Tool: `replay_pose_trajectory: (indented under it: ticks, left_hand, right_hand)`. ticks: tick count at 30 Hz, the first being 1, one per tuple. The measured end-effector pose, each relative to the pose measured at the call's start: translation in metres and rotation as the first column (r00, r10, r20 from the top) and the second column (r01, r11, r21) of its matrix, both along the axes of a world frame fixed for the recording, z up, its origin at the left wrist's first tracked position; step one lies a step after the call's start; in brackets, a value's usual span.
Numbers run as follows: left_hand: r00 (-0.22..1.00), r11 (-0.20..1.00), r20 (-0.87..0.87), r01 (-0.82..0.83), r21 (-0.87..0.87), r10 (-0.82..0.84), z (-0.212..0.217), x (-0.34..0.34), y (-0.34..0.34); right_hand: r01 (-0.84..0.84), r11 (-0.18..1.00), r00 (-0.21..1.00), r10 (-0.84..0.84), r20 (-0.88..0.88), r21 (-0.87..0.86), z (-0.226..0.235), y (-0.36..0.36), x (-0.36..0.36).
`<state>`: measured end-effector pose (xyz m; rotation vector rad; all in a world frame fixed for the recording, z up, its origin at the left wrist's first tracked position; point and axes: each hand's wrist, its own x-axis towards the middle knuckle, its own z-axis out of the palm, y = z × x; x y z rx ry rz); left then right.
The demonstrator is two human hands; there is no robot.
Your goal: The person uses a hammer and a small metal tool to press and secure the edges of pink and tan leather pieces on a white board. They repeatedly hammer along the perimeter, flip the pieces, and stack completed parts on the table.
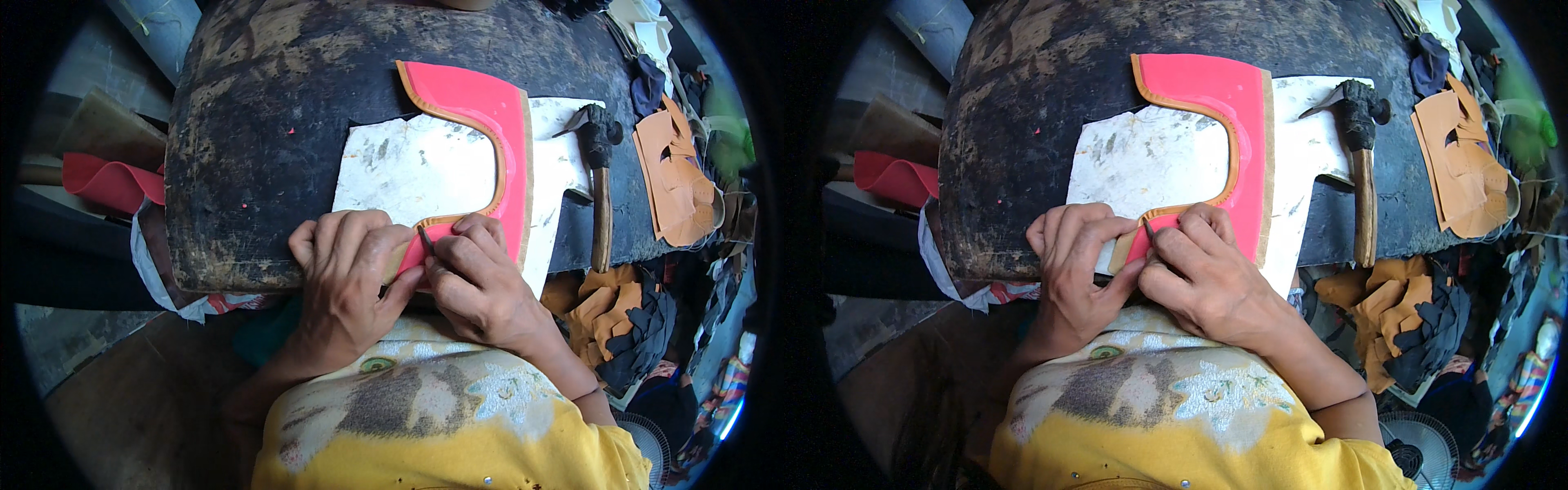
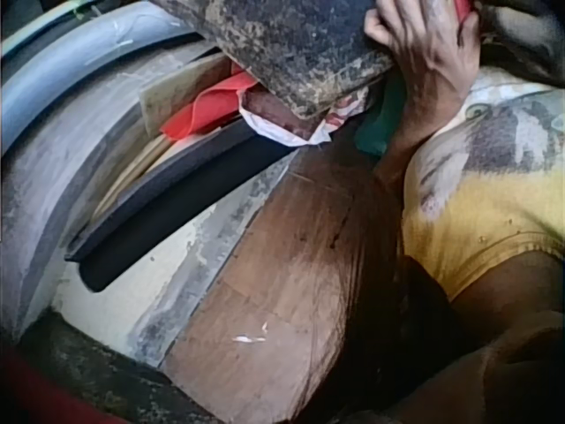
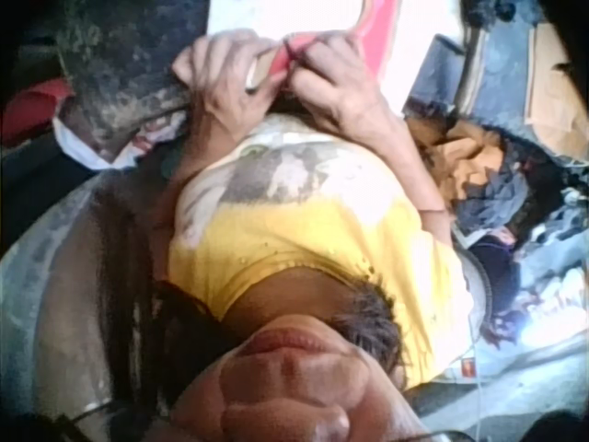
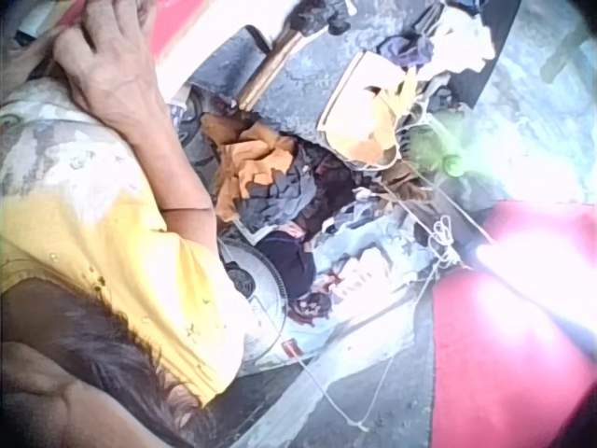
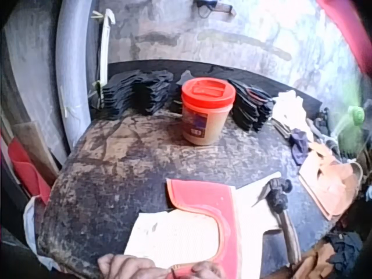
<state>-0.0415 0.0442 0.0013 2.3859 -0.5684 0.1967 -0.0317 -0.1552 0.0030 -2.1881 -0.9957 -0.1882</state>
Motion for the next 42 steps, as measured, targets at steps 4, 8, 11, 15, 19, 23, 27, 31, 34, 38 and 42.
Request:
replay_pose_trajectory:
  ticks: [4, 8, 11, 15, 19, 23, 27, 31, 34, 38, 42]
  left_hand:
    - [0.996, 0.997, 0.023, -0.083, 0.005, 0.083, -0.002, -0.008, -0.002]
    - [0.995, 0.998, 0.075, -0.065, -0.006, 0.065, -0.008, -0.013, -0.003]
    - [0.992, 0.998, 0.112, -0.060, 0.006, 0.059, -0.011, -0.015, -0.004]
    - [0.992, 0.998, 0.106, -0.063, 0.010, 0.061, -0.011, -0.017, -0.004]
    - [0.992, 0.999, 0.117, -0.046, 0.003, 0.045, -0.010, -0.015, -0.004]
    - [0.992, 0.996, 0.101, -0.068, -0.051, 0.073, -0.008, -0.015, -0.005]
    - [0.992, 0.991, -0.013, -0.129, -0.033, 0.128, -0.002, -0.022, -0.005]
    - [0.993, 0.991, 0.049, -0.100, -0.087, 0.104, -0.004, -0.021, -0.004]
    - [0.982, 0.995, 0.171, -0.068, -0.068, 0.079, -0.007, -0.020, -0.006]
    - [0.951, 0.998, 0.303, -0.058, 0.008, 0.053, -0.008, -0.020, -0.008]
    - [0.930, 0.996, 0.365, -0.063, 0.062, 0.036, -0.008, -0.019, -0.006]
  right_hand:
    - [0.004, 1.000, 1.000, -0.004, -0.020, 0.004, 0.002, 0.000, 0.000]
    - [0.003, 1.000, 0.999, -0.002, -0.037, 0.025, 0.002, 0.000, 0.001]
    - [0.000, 0.999, 0.999, 0.002, -0.049, 0.043, 0.002, -0.001, 0.002]
    - [0.005, 0.996, 0.997, 0.002, -0.073, 0.094, 0.002, -0.002, 0.002]
    - [-0.017, 0.997, 0.999, 0.020, -0.051, 0.069, 0.002, -0.002, 0.002]
    - [-0.017, 1.000, 1.000, 0.017, -0.025, 0.015, 0.003, 0.000, 0.002]
    - [-0.012, 1.000, 1.000, 0.012, -0.002, 0.008, 0.004, 0.001, 0.002]
    - [0.010, 0.998, 0.997, -0.004, -0.082, 0.062, 0.005, -0.001, 0.002]
    - [0.026, 0.995, 0.995, -0.016, -0.099, 0.100, 0.006, -0.002, 0.003]
    - [0.017, 0.997, 0.998, -0.012, -0.063, 0.078, 0.005, -0.002, 0.002]
    - [0.016, 1.000, 1.000, -0.016, 0.001, 0.024, 0.004, 0.002, 0.001]
